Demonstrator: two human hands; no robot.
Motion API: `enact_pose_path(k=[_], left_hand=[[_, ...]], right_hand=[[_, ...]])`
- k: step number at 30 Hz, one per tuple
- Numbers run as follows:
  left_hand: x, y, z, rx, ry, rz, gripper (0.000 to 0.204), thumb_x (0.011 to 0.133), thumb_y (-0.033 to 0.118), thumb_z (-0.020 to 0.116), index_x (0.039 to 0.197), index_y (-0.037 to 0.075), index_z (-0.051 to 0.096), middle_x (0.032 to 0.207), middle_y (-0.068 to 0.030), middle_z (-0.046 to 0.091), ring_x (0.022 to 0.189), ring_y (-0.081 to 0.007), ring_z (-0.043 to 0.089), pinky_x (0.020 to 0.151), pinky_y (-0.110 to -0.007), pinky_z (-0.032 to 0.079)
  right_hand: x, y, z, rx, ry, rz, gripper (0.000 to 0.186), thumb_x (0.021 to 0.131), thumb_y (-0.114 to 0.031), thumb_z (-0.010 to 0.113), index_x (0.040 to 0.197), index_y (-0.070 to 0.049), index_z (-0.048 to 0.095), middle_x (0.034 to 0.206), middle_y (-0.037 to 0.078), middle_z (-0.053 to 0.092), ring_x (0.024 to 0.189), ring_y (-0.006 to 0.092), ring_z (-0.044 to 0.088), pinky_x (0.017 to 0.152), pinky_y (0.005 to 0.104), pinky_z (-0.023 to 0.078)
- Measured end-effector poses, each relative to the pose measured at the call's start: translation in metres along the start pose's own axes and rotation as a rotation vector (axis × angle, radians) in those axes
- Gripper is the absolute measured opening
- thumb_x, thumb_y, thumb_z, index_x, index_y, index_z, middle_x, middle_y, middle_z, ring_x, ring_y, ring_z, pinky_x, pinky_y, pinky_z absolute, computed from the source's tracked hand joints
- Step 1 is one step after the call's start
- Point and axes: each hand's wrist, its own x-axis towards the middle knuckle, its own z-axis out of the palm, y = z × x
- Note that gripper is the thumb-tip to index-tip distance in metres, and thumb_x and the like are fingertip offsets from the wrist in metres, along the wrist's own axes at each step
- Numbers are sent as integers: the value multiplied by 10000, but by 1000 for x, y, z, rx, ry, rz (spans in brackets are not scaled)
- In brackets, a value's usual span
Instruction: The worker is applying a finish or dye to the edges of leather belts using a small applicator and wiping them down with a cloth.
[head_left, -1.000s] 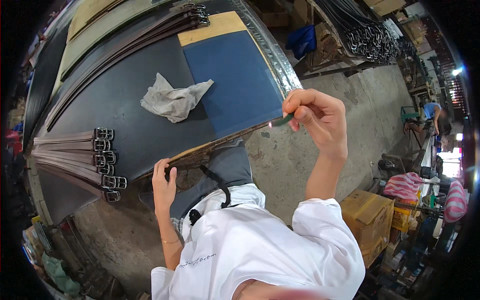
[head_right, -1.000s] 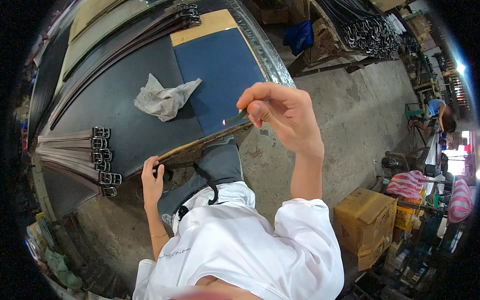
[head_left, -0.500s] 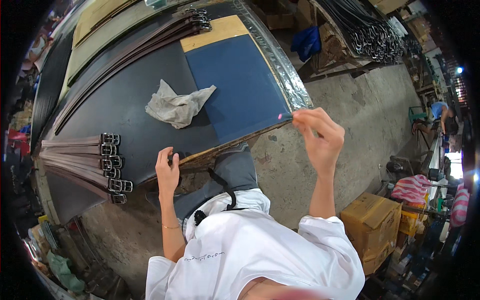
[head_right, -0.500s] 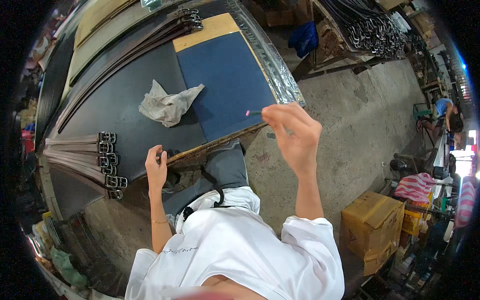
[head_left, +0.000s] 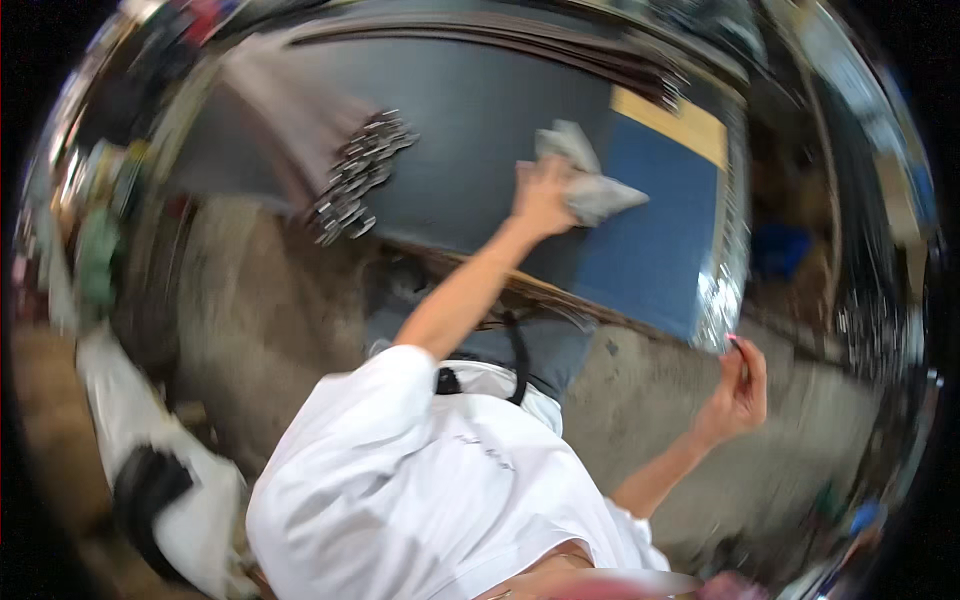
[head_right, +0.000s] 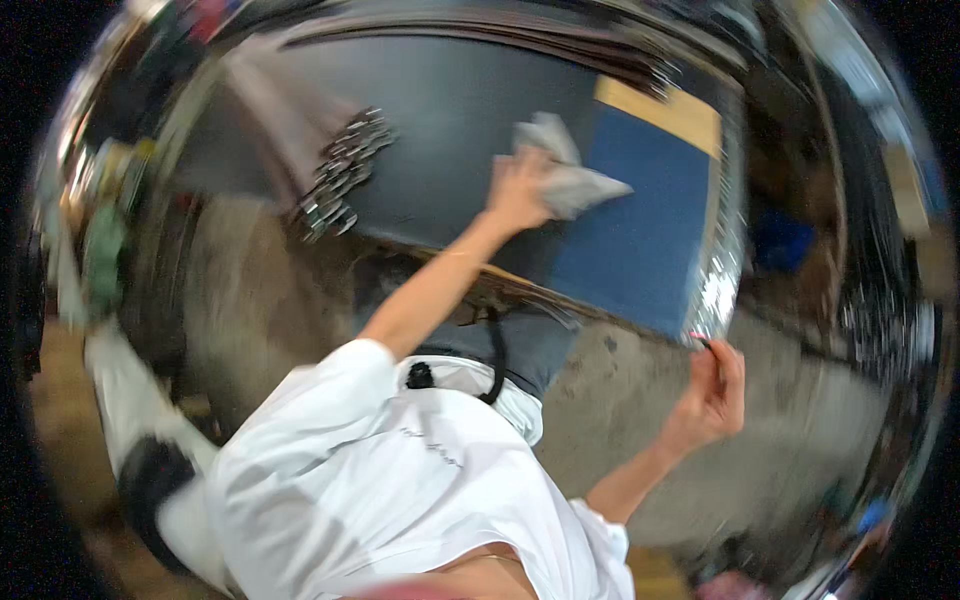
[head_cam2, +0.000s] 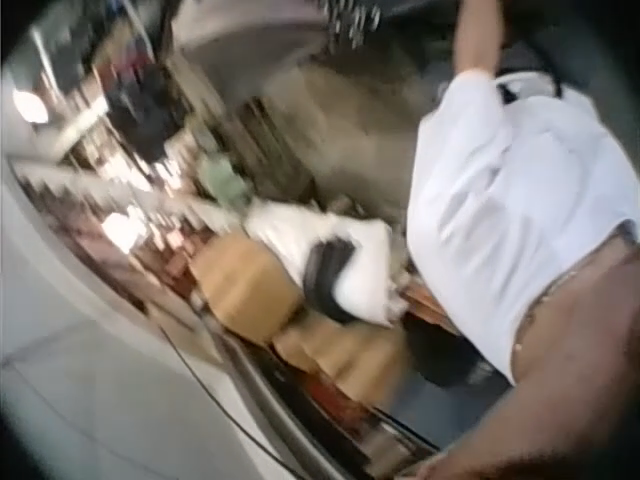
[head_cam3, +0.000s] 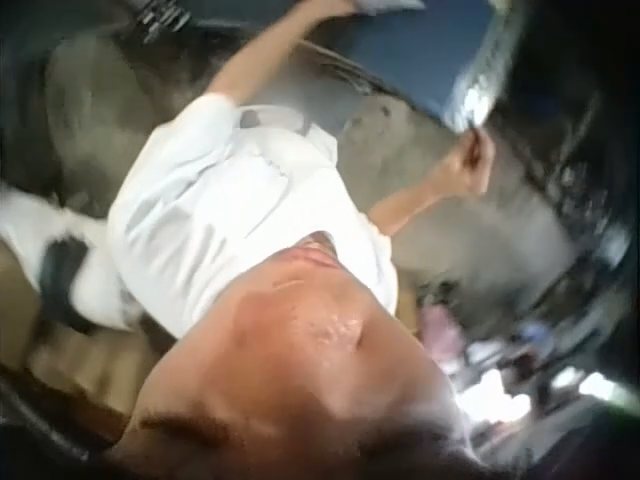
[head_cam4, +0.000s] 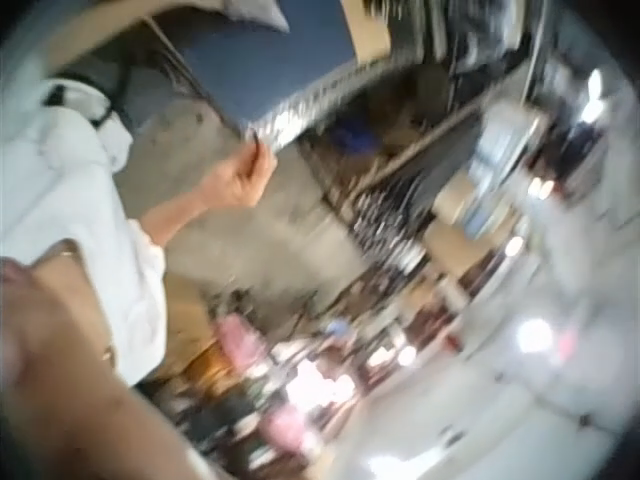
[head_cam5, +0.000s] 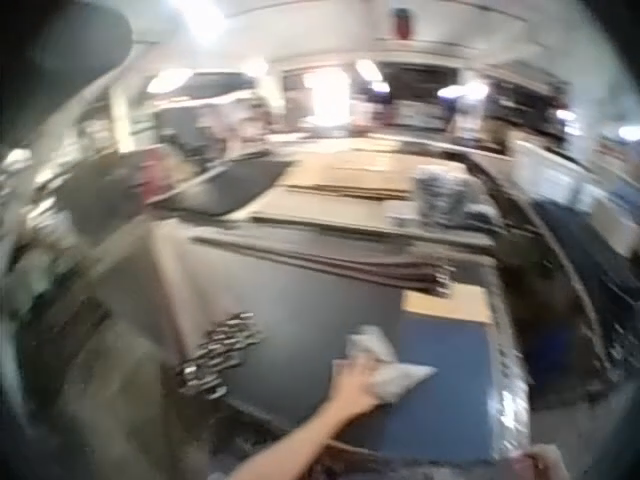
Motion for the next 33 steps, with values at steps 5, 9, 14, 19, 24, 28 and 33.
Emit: enact_pose_path(k=[5, 9, 14, 19, 24, 28, 33], left_hand=[[14, 0, 5, -31, -51, -139, 551, 824, 332, 710, 1313, 122, 568, 1424, -148, 470, 1409, -351, 352, 1056, -706, 273], [-29, -16, -81, -93, 328, -105, 294, 817, 251, 718, 1052, 75, 703, 1242, -140, 605, 1225, -351, 531, 1038, -518, 401], [-104, -111, -179, 325, 457, -470, 233, 812, 168, 698, 1005, 38, 704, 1112, -123, 644, 1108, -318, 566, 915, -465, 467], [-115, -182, -201, 642, 346, -635, 255, 819, 126, 684, 1057, 38, 698, 1137, -108, 610, 1094, -305, 534, 898, -449, 444], [-118, -210, -196, 673, 270, -498, 124, 791, 79, 659, 887, 28, 718, 1060, -119, 624, 1066, -308, 533, 869, -437, 445], [-114, -208, -196, 661, 294, -400, 118, 785, 82, 651, 868, 28, 715, 1031, -95, 627, 1059, -292, 537, 881, -415, 441], [-107, -212, -201, 746, 224, -423, 117, 795, 103, 632, 847, 19, 694, 975, -94, 607, 1031, -272, 544, 852, -414, 442]], right_hand=[[6, 56, 34, 91, -161, 172, 143, 956, -34, 654, 1059, 49, 708, 837, 56, 666, 729, 105, 591, 681, 252, 483], [8, 83, 55, 167, -203, 296, 176, 943, -52, 685, 1087, 45, 711, 867, 76, 689, 732, 120, 609, 685, 263, 508], [20, 87, 111, 309, -334, 401, 199, 945, -64, 686, 1101, 60, 696, 911, 98, 703, 739, 127, 632, 670, 254, 537], [27, 85, 191, 540, -517, 445, 190, 959, -86, 673, 1089, 51, 697, 920, 99, 705, 734, 119, 631, 651, 251, 534], [20, 64, 249, 592, -705, 408, 186, 963, -88, 670, 1102, 32, 696, 922, 58, 698, 745, 80, 612, 658, 222, 515], [17, 56, 264, 618, -774, 449, 176, 942, -110, 704, 1049, 28, 726, 848, 21, 667, 734, 67, 572, 650, 209, 452], [13, 77, 278, 502, -769, 470, 167, 937, -112, 713, 1031, 23, 741, 809, -8, 628, 690, 58, 496, 615, 221, 376]])
